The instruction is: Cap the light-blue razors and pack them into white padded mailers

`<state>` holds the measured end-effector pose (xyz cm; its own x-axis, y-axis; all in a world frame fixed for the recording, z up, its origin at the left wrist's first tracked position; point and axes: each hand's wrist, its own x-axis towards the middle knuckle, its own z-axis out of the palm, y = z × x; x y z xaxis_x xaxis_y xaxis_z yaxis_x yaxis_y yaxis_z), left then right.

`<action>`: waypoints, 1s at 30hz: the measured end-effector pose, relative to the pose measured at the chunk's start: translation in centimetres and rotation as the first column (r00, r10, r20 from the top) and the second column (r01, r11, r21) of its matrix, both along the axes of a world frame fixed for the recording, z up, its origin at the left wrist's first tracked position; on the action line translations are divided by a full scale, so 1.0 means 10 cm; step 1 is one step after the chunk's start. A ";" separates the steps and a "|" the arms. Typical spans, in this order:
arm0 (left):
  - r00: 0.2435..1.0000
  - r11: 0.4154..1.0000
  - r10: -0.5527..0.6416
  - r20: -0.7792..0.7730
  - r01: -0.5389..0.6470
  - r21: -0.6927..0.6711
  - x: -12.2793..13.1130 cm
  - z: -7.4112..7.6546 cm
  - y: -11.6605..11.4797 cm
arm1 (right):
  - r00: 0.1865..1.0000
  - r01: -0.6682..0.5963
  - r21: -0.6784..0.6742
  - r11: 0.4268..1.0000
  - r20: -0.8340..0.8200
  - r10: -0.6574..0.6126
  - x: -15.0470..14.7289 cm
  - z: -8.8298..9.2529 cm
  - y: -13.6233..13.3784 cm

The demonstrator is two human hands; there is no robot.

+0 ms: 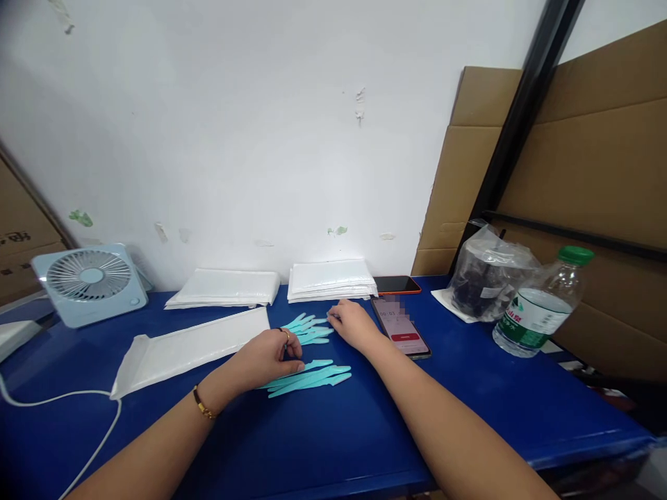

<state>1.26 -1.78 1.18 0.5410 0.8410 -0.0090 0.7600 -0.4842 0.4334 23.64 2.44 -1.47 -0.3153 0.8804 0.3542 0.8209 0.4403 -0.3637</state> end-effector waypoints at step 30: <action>0.998 0.983 0.059 -0.012 -0.056 0.172 0.04 -0.15 0.15 | 0.950 -0.293 -0.340 0.893 -0.210 0.232 -0.01 0.11 -0.20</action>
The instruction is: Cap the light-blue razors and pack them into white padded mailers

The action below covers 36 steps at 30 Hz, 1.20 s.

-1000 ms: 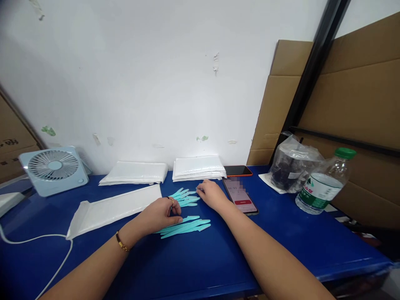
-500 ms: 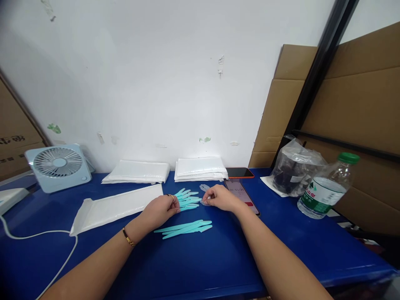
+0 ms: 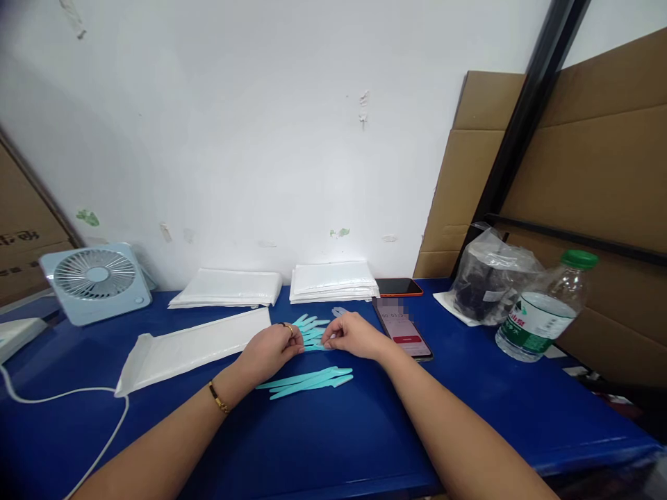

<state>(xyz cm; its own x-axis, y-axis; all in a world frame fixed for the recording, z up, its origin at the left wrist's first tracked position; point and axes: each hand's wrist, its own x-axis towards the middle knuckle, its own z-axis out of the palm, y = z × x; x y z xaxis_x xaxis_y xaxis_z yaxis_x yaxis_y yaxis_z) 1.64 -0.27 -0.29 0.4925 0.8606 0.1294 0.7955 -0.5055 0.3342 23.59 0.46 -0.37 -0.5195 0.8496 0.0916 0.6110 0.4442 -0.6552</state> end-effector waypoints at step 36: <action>0.991 0.975 0.027 0.128 0.002 -0.221 -0.13 0.04 0.01 | 0.989 0.141 -0.213 0.967 0.078 -0.127 0.43 0.06 0.11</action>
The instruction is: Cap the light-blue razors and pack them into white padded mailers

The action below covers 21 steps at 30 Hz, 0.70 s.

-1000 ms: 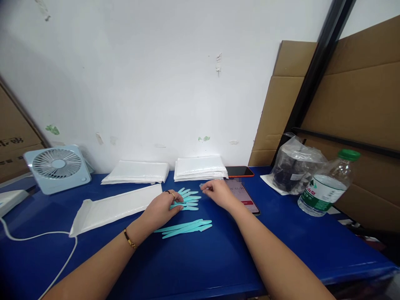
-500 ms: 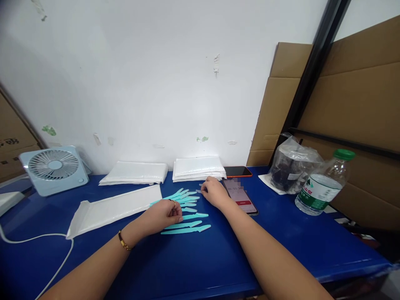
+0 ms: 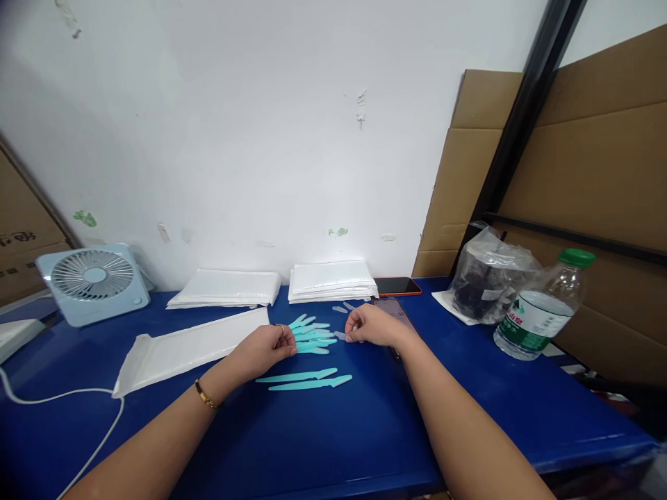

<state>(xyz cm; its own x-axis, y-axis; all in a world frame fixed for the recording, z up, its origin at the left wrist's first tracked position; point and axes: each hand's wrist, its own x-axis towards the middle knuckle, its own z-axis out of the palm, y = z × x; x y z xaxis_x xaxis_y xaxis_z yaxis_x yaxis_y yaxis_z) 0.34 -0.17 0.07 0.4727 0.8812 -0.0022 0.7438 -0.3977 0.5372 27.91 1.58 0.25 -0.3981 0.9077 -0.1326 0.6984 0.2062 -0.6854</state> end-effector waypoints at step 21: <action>0.997 0.980 -0.056 -0.061 0.067 0.185 0.05 0.14 -0.11 | 0.974 0.074 0.551 0.831 0.138 -0.178 -0.29 -0.13 0.14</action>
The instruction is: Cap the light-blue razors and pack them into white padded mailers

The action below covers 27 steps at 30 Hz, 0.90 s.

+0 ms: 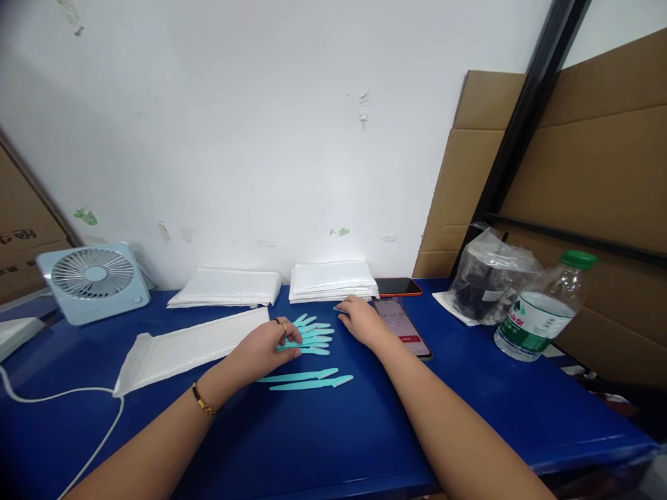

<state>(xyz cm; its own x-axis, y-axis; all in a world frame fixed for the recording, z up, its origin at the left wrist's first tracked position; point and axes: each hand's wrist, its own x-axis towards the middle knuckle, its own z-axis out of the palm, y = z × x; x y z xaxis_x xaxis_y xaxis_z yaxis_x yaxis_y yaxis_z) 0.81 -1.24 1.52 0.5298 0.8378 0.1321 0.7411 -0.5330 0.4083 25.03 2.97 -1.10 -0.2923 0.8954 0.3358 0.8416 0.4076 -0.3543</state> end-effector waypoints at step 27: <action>0.994 0.998 -0.058 -0.098 0.061 0.024 0.01 0.07 -0.02 | 0.910 -0.375 -0.408 0.832 -0.334 0.247 0.03 0.23 -0.32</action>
